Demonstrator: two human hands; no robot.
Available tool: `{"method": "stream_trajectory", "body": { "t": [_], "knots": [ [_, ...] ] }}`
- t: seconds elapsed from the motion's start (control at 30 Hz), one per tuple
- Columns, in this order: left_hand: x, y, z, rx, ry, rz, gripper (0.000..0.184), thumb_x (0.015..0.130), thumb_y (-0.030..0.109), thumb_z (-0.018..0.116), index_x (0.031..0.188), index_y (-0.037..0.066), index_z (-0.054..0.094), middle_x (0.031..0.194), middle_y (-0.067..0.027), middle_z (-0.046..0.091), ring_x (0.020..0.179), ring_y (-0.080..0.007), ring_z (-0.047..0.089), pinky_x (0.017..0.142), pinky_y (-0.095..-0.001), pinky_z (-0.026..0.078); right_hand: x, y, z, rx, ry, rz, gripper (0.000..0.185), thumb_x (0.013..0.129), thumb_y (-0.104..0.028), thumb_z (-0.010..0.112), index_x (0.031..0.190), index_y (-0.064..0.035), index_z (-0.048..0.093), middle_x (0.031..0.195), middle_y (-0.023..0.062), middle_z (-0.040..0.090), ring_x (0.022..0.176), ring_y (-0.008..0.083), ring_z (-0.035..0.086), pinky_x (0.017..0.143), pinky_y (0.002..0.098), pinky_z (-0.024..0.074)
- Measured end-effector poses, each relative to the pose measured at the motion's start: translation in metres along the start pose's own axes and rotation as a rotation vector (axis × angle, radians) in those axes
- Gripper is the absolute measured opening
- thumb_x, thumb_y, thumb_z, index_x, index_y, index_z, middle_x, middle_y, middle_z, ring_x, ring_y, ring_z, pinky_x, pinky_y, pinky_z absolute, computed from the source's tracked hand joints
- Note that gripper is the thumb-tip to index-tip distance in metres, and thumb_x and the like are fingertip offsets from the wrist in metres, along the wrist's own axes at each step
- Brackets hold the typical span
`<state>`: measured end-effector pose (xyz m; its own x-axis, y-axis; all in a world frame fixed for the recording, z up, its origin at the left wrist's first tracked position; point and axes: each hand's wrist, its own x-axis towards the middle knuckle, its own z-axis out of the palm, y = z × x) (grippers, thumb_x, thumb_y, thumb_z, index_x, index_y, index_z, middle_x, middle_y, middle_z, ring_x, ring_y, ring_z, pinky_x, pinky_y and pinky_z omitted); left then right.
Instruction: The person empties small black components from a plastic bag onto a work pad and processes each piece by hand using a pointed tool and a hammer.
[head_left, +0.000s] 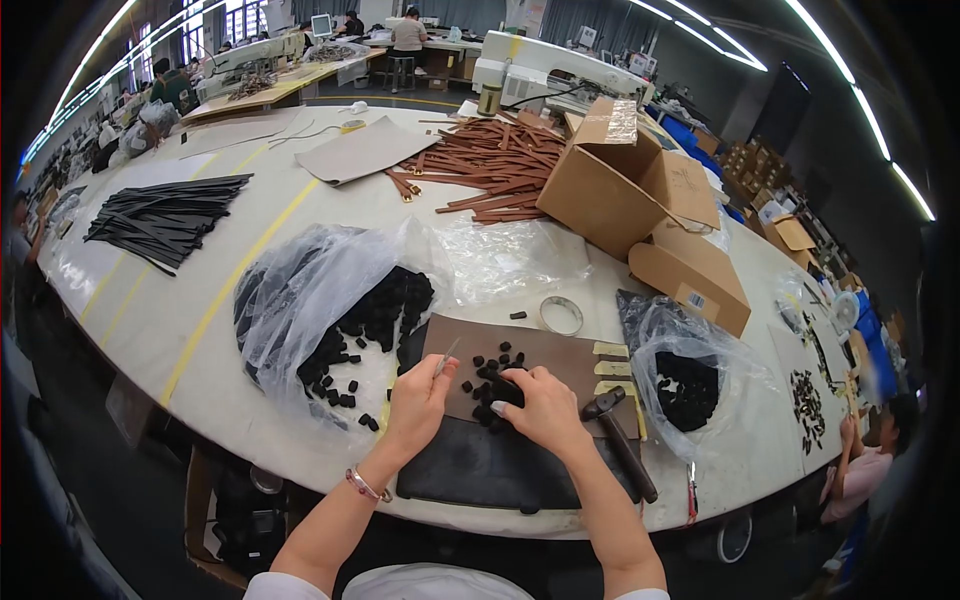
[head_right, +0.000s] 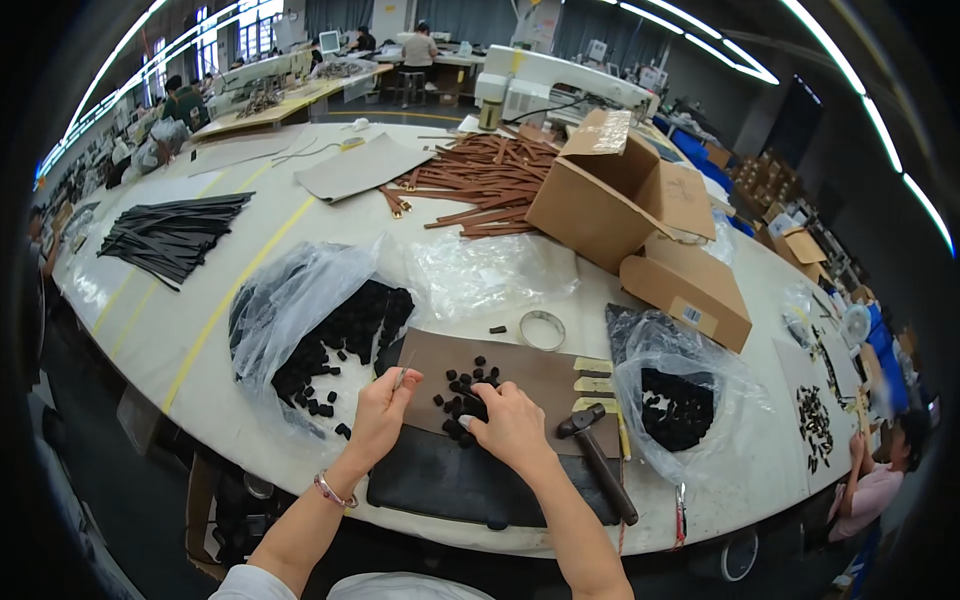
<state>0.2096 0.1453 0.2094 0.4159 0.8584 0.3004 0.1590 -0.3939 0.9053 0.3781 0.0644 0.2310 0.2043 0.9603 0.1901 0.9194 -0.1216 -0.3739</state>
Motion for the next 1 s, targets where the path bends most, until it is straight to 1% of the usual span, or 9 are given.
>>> {"method": "stream_trajectory", "body": {
  "t": [0.13, 0.2, 0.3, 0.4, 0.43, 0.47, 0.7, 0.8, 1.0],
  "knots": [
    [-0.019, 0.021, -0.015, -0.034, -0.002, -0.114, 0.018, 0.092, 0.016, 0.048, 0.095, 0.001, 0.058, 0.062, 0.0006, 0.048, 0.052, -0.0052, 0.04, 0.047, -0.0218, 0.032, -0.005, 0.003, -0.011, 0.122, 0.083, 0.006, 0.036, 0.072, -0.027, 0.068, 0.103, -0.0087, 0.062, 0.096, 0.0126, 0.059, 0.084, 0.0294, 0.059, 0.073, 0.0379, 0.0472],
    [-0.029, 0.027, -0.017, -0.12, -0.021, -0.185, 0.017, 0.091, 0.016, 0.049, 0.094, 0.001, 0.057, 0.059, 0.0001, 0.045, 0.049, -0.0052, 0.035, 0.045, -0.0231, 0.029, -0.01, 0.009, -0.015, 0.175, 0.134, -0.029, 0.027, 0.077, -0.019, 0.063, 0.101, -0.0059, 0.062, 0.096, 0.0132, 0.059, 0.081, 0.0292, 0.06, 0.071, 0.0354, 0.0479],
    [-0.044, 0.023, -0.018, -0.213, 0.064, -0.157, 0.019, 0.092, 0.019, 0.048, 0.095, 0.002, 0.057, 0.06, 0.0041, 0.044, 0.051, -0.0022, 0.035, 0.044, -0.0204, 0.027, -0.024, 0.035, -0.009, 0.333, 0.358, -0.082, 0.025, 0.082, 0.001, 0.049, 0.105, 0.0001, 0.059, 0.088, 0.0106, 0.059, 0.067, 0.0166, 0.06, 0.053, 0.0249, 0.0466],
    [-0.06, 0.009, -0.025, -0.394, 0.016, -0.281, 0.019, 0.093, 0.02, 0.048, 0.095, 0.003, 0.056, 0.06, 0.0046, 0.042, 0.051, -0.0014, 0.036, 0.044, -0.0186, 0.027, -0.052, 0.024, -0.022, 0.605, 0.246, 0.166, 0.026, 0.081, 0.001, 0.049, 0.105, 0.0019, 0.057, 0.08, 0.0085, 0.059, 0.062, 0.0119, 0.057, 0.049, 0.0214, 0.0432],
    [-0.063, 0.006, -0.025, -0.464, 0.05, -0.303, 0.019, 0.092, 0.019, 0.048, 0.094, 0.003, 0.057, 0.06, 0.0051, 0.041, 0.051, -0.001, 0.035, 0.043, -0.018, 0.026, -0.06, 0.022, -0.023, 0.542, 0.212, 0.109, 0.026, 0.08, 0.002, 0.049, 0.105, 0.0013, 0.058, 0.074, 0.008, 0.058, 0.059, 0.011, 0.056, 0.048, 0.0213, 0.0418],
    [-0.065, 0.003, -0.026, -0.535, 0.085, -0.323, 0.018, 0.092, 0.019, 0.048, 0.094, 0.003, 0.057, 0.06, 0.0055, 0.04, 0.05, -0.0007, 0.034, 0.042, -0.0174, 0.026, -0.063, 0.025, -0.014, 0.406, 0.254, -0.129, 0.029, 0.077, 0.004, 0.051, 0.104, -0.0034, 0.059, 0.073, 0.0112, 0.056, 0.052, 0.0194, 0.054, 0.051, 0.0271, 0.0448],
    [-0.079, 0.005, -0.035, -0.658, 0.003, -0.427, 0.019, 0.092, 0.018, 0.049, 0.092, 0.0, 0.056, 0.06, 0.0053, 0.04, 0.046, -0.0012, 0.03, 0.04, -0.0171, 0.024, -0.078, -0.028, 0.02, 0.222, -0.008, -0.229, 0.03, 0.071, -0.012, 0.064, 0.1, -0.0082, 0.059, 0.074, 0.0059, 0.054, 0.058, 0.021, 0.058, 0.048, 0.0316, 0.046],
    [-0.084, 0.011, -0.035, -0.671, -0.011, -0.449, 0.02, 0.092, 0.016, 0.049, 0.087, -0.002, 0.056, 0.059, 0.0008, 0.042, 0.043, -0.0036, 0.032, 0.038, -0.0172, 0.025, -0.078, -0.025, 0.037, 0.154, -0.054, -0.264, 0.031, 0.07, -0.011, 0.064, 0.1, -0.0074, 0.058, 0.077, 0.0055, 0.055, 0.059, 0.0216, 0.059, 0.047, 0.0317, 0.046],
    [-0.094, 0.02, -0.015, -0.954, -0.188, -0.697, 0.015, 0.088, 0.011, 0.054, 0.093, -0.003, 0.058, 0.07, -0.0064, 0.057, 0.047, -0.0084, 0.054, 0.034, -0.0166, 0.026, -0.079, -0.041, 0.01, 0.732, 0.007, -0.071, 0.028, 0.069, 0.001, 0.063, 0.096, -0.0039, 0.06, 0.084, 0.0051, 0.058, 0.054, 0.009, 0.05, 0.047, 0.0214, 0.0407]
  ]
}}
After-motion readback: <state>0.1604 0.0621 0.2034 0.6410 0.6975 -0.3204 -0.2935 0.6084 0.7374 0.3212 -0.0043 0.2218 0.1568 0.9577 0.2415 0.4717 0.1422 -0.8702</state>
